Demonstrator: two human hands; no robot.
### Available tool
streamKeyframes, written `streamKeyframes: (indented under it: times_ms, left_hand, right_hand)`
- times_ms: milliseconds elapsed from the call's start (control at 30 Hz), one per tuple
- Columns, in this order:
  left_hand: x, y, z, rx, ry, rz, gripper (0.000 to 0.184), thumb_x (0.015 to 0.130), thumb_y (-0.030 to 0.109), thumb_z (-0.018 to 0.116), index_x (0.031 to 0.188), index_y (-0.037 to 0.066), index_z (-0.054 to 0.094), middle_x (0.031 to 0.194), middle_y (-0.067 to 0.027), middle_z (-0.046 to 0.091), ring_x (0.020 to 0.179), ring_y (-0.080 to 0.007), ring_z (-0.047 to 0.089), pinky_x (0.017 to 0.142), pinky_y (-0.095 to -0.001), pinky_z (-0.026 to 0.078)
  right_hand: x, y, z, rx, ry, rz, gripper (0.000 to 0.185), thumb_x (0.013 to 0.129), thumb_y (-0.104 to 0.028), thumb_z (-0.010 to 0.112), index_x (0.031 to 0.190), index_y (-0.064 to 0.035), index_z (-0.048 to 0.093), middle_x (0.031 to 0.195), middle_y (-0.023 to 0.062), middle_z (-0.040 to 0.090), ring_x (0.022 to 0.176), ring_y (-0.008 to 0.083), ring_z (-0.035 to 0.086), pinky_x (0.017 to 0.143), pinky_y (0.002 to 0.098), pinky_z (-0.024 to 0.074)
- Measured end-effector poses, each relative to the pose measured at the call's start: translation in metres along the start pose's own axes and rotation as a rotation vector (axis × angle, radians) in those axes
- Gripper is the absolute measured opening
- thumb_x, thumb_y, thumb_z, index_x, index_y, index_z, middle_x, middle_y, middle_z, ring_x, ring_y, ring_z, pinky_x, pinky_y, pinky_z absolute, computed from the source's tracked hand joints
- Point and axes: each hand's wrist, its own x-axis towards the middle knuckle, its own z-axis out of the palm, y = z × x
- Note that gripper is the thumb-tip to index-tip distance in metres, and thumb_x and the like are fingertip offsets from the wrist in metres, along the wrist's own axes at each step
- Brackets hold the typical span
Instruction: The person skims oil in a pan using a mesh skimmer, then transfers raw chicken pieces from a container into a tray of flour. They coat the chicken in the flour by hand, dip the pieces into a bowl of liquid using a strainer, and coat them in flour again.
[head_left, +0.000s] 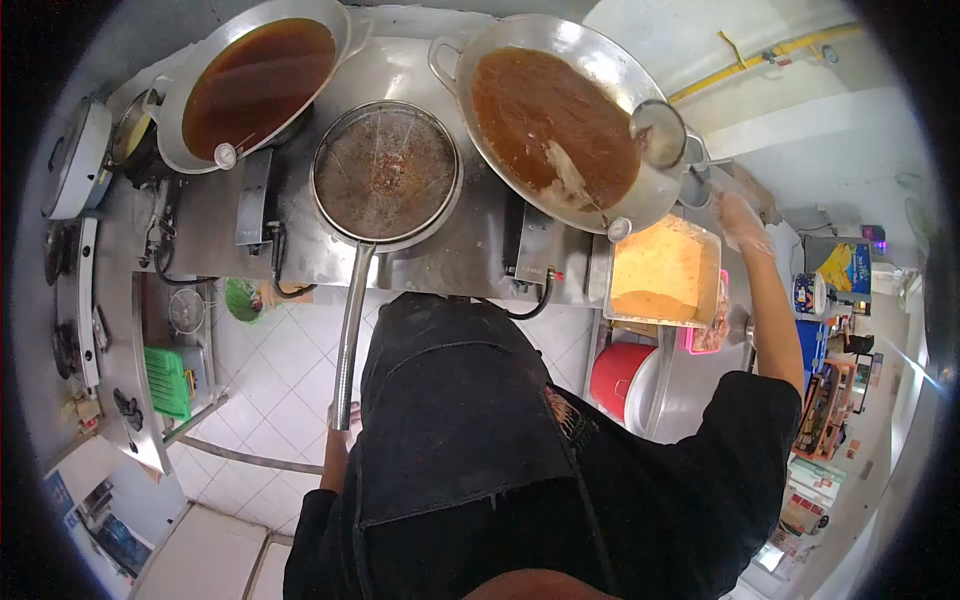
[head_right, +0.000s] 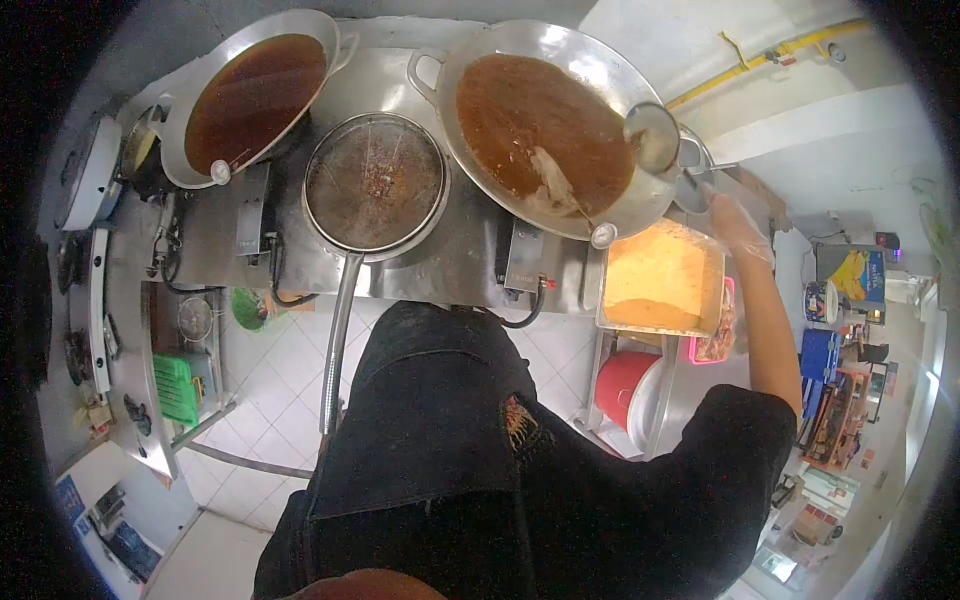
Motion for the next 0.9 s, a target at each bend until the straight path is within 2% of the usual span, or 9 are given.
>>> streamKeyframes:
  times_ms: [100, 233, 400, 500, 600, 667, 700, 800, 900]
  left_hand:
    - [0.003, 0.005, 0.007, 0.027, -0.002, 0.024, 0.022, 0.098, 0.028, 0.058, 0.104, 0.008, 0.061, 0.076, -0.0062, 0.061, 0.058, -0.0183, 0.060, 0.046, -0.0295, 0.048]
    - [-0.003, 0.017, 0.017, 0.058, -0.017, 0.064, 0.024, 0.097, 0.029, 0.059, 0.107, 0.007, 0.062, 0.077, -0.0065, 0.063, 0.059, -0.0191, 0.063, 0.047, -0.0305, 0.050]
    - [-0.021, 0.034, 0.018, 0.133, -0.087, 0.117, 0.027, 0.097, 0.030, 0.059, 0.110, 0.007, 0.064, 0.078, -0.0068, 0.066, 0.061, -0.0201, 0.066, 0.048, -0.0319, 0.053]
    - [0.001, 0.025, -0.004, 0.617, -0.057, 0.138, 0.040, 0.099, 0.033, 0.057, 0.128, 0.004, 0.061, 0.102, -0.0100, 0.072, 0.098, -0.0260, 0.072, 0.082, -0.0370, 0.061]
    - [0.077, -0.030, -0.067, 1.243, -0.015, 0.428, 0.050, 0.102, 0.034, 0.050, 0.139, 0.002, 0.054, 0.139, -0.0156, 0.059, 0.133, -0.0277, 0.054, 0.115, -0.0362, 0.041]
    - [0.051, -0.024, -0.061, 1.480, -0.057, 0.589, 0.052, 0.102, 0.031, 0.048, 0.146, 0.003, 0.049, 0.151, -0.0172, 0.049, 0.141, -0.0287, 0.046, 0.121, -0.0377, 0.033]
    - [0.057, -0.005, -0.040, 1.162, -0.002, 0.104, 0.053, 0.101, 0.021, 0.051, 0.150, 0.002, 0.042, 0.152, -0.0187, 0.046, 0.140, -0.0328, 0.046, 0.119, -0.0384, 0.036]
    - [0.058, 0.000, -0.040, 1.410, -0.006, 0.084, 0.051, 0.104, 0.024, 0.050, 0.150, 0.003, 0.042, 0.148, -0.0206, 0.050, 0.136, -0.0355, 0.049, 0.114, -0.0373, 0.042]
    - [0.042, -0.010, -0.041, 0.883, 0.038, 0.229, 0.054, 0.104, 0.041, 0.049, 0.144, 0.005, 0.049, 0.137, -0.0186, 0.058, 0.120, -0.0331, 0.059, 0.094, -0.0436, 0.053]
  right_hand:
    - [0.001, -0.013, 0.013, 0.185, -0.249, -0.185, 0.056, 0.101, -0.008, 0.041, 0.156, -0.0209, 0.042, 0.075, 0.0052, 0.058, 0.062, 0.0187, 0.056, 0.057, 0.0329, 0.0469]
    - [-0.007, -0.137, -0.064, 0.720, -0.675, 0.436, 0.053, 0.106, -0.016, 0.043, 0.158, -0.0246, 0.038, 0.064, -0.0033, 0.039, 0.047, 0.0071, 0.033, 0.041, 0.0251, 0.0320]
    - [-0.003, -0.176, -0.064, 0.913, -0.656, 0.301, 0.051, 0.107, -0.018, 0.045, 0.157, -0.0236, 0.039, 0.061, -0.0046, 0.038, 0.044, 0.0063, 0.029, 0.037, 0.0239, 0.0249]
    - [-0.004, -0.192, -0.062, 1.018, -0.651, 0.244, 0.051, 0.107, -0.018, 0.046, 0.157, -0.0236, 0.041, 0.060, -0.0052, 0.038, 0.044, 0.0052, 0.029, 0.037, 0.0230, 0.0232]
    - [-0.010, -0.214, -0.065, 1.205, -0.630, 0.270, 0.051, 0.106, -0.017, 0.048, 0.156, -0.0240, 0.042, 0.060, -0.0054, 0.038, 0.043, 0.0043, 0.030, 0.035, 0.0219, 0.0222]
    - [-0.013, -0.228, -0.062, 1.256, -0.578, 0.264, 0.051, 0.106, -0.017, 0.049, 0.156, -0.0235, 0.042, 0.059, -0.0055, 0.038, 0.043, 0.0043, 0.029, 0.035, 0.0216, 0.0222]
    - [-0.014, -0.237, -0.064, 1.288, -0.551, 0.265, 0.050, 0.106, -0.017, 0.049, 0.156, -0.0219, 0.042, 0.060, -0.0055, 0.038, 0.041, 0.0048, 0.028, 0.034, 0.0212, 0.0205]
    - [-0.021, -0.265, -0.079, 1.299, -0.454, 0.232, 0.051, 0.106, -0.017, 0.048, 0.157, -0.0192, 0.040, 0.061, -0.0057, 0.035, 0.044, 0.0041, 0.026, 0.036, 0.0218, 0.0204]
    - [-0.021, -0.272, -0.066, 1.091, -0.310, -0.073, 0.050, 0.107, -0.017, 0.047, 0.156, -0.0148, 0.041, 0.080, 0.0018, 0.062, 0.064, 0.0092, 0.058, 0.055, 0.0234, 0.0482]
